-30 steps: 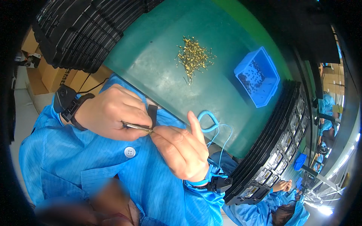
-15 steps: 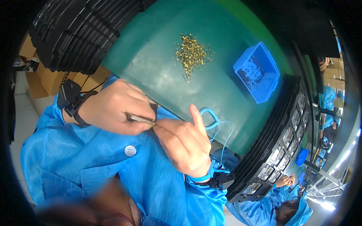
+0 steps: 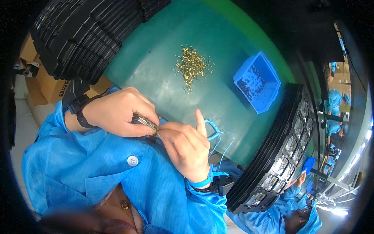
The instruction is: Assembling small components onto a circuit board and placing it into a protective tray.
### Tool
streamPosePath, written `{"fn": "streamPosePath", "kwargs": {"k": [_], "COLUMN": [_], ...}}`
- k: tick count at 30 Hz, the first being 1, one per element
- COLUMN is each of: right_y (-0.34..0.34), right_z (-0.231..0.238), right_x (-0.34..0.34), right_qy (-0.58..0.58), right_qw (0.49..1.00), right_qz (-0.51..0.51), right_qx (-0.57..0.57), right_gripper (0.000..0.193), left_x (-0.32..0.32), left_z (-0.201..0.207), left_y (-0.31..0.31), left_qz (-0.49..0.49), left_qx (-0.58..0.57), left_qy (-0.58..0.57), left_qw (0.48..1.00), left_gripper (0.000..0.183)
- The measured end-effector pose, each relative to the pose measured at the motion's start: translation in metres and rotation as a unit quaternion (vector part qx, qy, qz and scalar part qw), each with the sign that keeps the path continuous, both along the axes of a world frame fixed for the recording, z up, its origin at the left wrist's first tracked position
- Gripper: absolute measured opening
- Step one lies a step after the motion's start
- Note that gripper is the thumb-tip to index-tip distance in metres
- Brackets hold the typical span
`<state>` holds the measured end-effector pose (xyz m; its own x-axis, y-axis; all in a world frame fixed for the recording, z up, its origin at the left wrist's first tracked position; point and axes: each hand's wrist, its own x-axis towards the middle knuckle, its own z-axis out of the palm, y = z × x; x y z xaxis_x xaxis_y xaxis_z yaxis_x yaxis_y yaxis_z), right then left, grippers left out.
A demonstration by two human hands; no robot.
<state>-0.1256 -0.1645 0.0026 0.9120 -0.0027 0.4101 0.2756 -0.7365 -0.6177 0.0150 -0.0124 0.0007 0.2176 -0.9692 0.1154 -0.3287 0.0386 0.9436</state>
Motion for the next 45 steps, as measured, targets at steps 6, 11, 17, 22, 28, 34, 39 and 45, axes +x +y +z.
{"fn": "streamPosePath", "kwargs": {"k": [6, 11, 17, 22, 28, 34, 39, 45], "right_y": [0.002, 0.003, 0.003, -0.002, -0.004, -0.005, -0.003, 0.002], "right_z": [-0.005, -0.007, -0.005, -0.005, -0.004, -0.002, -0.005, -0.010], "right_x": [-0.001, 0.000, 0.000, 0.007, 0.009, 0.008, 0.007, 0.008], "right_qy": [-0.011, -0.024, -0.007, 0.041, 0.069, 0.061, 0.013, -0.029], "right_qw": [1.000, 0.999, 0.999, 0.988, 0.976, 0.983, 0.995, 0.996], "right_qz": [-0.008, -0.015, -0.020, -0.022, 0.013, 0.016, 0.003, -0.012], "right_qx": [0.019, 0.021, 0.044, 0.147, 0.205, 0.174, 0.103, 0.078], "right_gripper": [0.020, 0.020, 0.019, 0.015, 0.011, 0.012, 0.015, 0.018], "left_x": [-0.001, 0.001, 0.000, 0.001, 0.001, 0.001, 0.001, 0.001], "left_z": [-0.001, 0.000, 0.000, -0.003, -0.001, 0.001, 0.000, 0.001], "left_y": [0.002, 0.002, 0.003, 0.003, 0.003, 0.003, 0.004, 0.004], "left_qz": [0.000, 0.001, 0.001, -0.006, -0.009, 0.024, 0.023, 0.013], "left_qx": [0.008, 0.006, 0.009, 0.029, 0.030, 0.079, 0.073, 0.070], "left_qy": [0.010, 0.002, 0.005, 0.009, 0.035, 0.056, 0.053, 0.047], "left_qw": [1.000, 1.000, 1.000, 1.000, 0.999, 0.995, 0.996, 0.996], "left_gripper": [0.014, 0.014, 0.015, 0.016, 0.016, 0.017, 0.018, 0.018]}}
